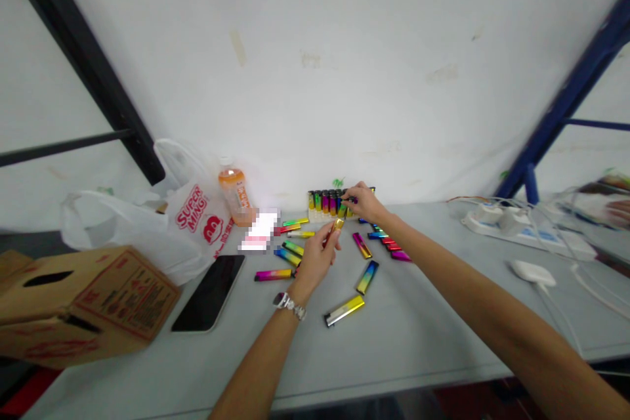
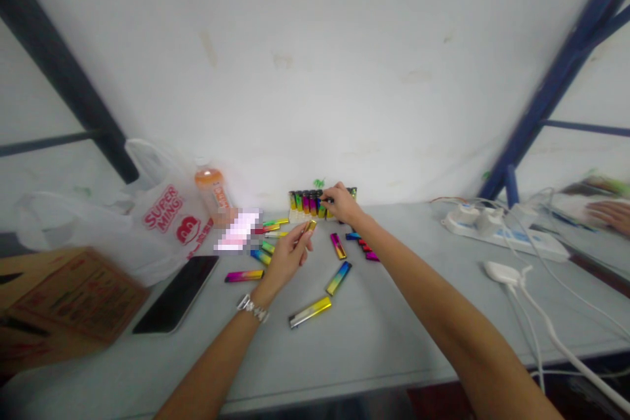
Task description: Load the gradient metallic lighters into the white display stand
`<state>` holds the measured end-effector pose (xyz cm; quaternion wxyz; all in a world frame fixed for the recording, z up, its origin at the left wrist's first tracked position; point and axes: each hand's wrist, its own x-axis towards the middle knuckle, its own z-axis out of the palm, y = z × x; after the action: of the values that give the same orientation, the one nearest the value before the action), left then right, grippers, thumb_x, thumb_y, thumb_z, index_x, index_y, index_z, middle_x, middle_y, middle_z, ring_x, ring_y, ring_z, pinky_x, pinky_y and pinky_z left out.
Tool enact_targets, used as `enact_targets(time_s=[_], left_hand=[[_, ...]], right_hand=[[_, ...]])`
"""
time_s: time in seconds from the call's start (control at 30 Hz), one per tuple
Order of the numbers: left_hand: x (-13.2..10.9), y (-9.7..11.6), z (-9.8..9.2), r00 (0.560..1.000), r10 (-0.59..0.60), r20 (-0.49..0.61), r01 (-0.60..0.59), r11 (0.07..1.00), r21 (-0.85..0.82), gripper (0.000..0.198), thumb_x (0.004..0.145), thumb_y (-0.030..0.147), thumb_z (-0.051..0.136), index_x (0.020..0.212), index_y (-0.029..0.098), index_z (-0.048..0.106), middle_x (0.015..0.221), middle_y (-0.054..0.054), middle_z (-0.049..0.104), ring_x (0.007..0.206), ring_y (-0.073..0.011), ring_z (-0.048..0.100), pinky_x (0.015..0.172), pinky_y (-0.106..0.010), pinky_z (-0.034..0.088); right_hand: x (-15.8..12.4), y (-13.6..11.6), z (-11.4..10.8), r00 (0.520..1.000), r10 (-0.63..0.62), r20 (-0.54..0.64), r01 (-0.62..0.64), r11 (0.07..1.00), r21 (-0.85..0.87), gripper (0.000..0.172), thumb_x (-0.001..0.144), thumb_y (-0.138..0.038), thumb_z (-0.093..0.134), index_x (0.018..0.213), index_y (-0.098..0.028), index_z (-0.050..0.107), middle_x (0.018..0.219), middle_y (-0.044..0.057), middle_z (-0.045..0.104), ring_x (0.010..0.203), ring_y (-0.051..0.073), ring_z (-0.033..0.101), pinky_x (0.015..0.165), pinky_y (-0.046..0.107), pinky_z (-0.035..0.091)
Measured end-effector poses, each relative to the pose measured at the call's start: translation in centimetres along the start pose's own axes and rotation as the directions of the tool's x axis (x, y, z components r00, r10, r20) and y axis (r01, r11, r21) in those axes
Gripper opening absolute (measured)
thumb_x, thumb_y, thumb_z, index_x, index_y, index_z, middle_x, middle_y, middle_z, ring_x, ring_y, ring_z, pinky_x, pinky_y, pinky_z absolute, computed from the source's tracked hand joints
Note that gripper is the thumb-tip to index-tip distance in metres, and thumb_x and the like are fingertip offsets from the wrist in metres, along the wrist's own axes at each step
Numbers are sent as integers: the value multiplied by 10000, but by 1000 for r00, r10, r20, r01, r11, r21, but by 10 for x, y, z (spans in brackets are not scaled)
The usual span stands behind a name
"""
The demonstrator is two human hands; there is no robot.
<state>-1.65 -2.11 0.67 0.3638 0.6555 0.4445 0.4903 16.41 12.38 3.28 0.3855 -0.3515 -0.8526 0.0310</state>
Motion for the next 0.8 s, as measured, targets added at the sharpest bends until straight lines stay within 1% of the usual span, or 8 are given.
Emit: enact_targets(time_s=[0.1,0.2,0.33,0.4,0.5,0.67,0.73,0.8], left_hand=[[-1,-2,0,998,-26,-65,26,1000,5,381,938,508,462,1143,193,527,587,79,452,484,-87,433,472,-195,316],[-1,-4,0,990,-60,-125,59,998,-18,302,950,493,436,1060,213,459,579,87,475,495,-88,452,489,-184,326],[1,-4,-2,995,-20,-98,13,998,-63,266,932,471,484,973,208,477,635,54,573,524,-85,484,523,-189,357],[3,-2,-4,994,16,-108,-23,998,-62,287,881,469,579,944,192,534,700,22,620,568,-92,511,531,-196,366],[5,0,-7,986,13,-164,-23,998,-58,318,802,476,679,848,170,606,678,23,591,552,-92,487,513,-209,361],[3,-1,-6,968,10,-252,-25,998,-59,295,891,482,560,877,189,539,637,58,492,507,-87,437,512,-218,365],[1,0,-5,965,39,-258,-46,999,-21,237,923,434,520,894,201,486,678,55,498,554,-93,465,556,-218,390],[-1,1,-3,974,84,-213,-81,996,23,186,913,373,543,903,204,467,726,44,522,614,-100,497,602,-221,412]], right_hand=[[4,1,0,999,-31,25,31,999,6,115,791,-152,689,881,-190,750,847,76,716,907,248,505,826,393,439],[6,2,0,998,-42,50,41,999,11,128,794,-152,682,885,-200,758,851,75,720,910,252,497,831,402,436],[4,-1,2,997,-47,69,48,999,-14,128,816,-177,677,909,-199,763,855,78,710,915,253,485,847,401,430],[1,-5,3,997,-54,47,58,995,-75,147,839,-204,663,939,-202,771,904,94,682,937,256,477,886,413,417],[-6,-13,5,999,-34,-8,31,977,-212,206,880,-262,620,996,-205,781,1006,130,597,1004,273,452,937,432,389],[-23,-38,3,996,89,-18,-89,934,-346,379,927,-381,545,1251,-236,677,1156,147,517,1100,301,419,962,457,354],[-33,-56,3,990,117,-74,-134,947,-292,463,942,-451,504,1337,-227,600,1243,157,499,1151,308,411,990,468,337],[-44,-77,6,981,153,-116,-165,981,-106,481,973,-498,413,1323,-220,589,1204,140,533,1126,274,457,1007,444,339]])
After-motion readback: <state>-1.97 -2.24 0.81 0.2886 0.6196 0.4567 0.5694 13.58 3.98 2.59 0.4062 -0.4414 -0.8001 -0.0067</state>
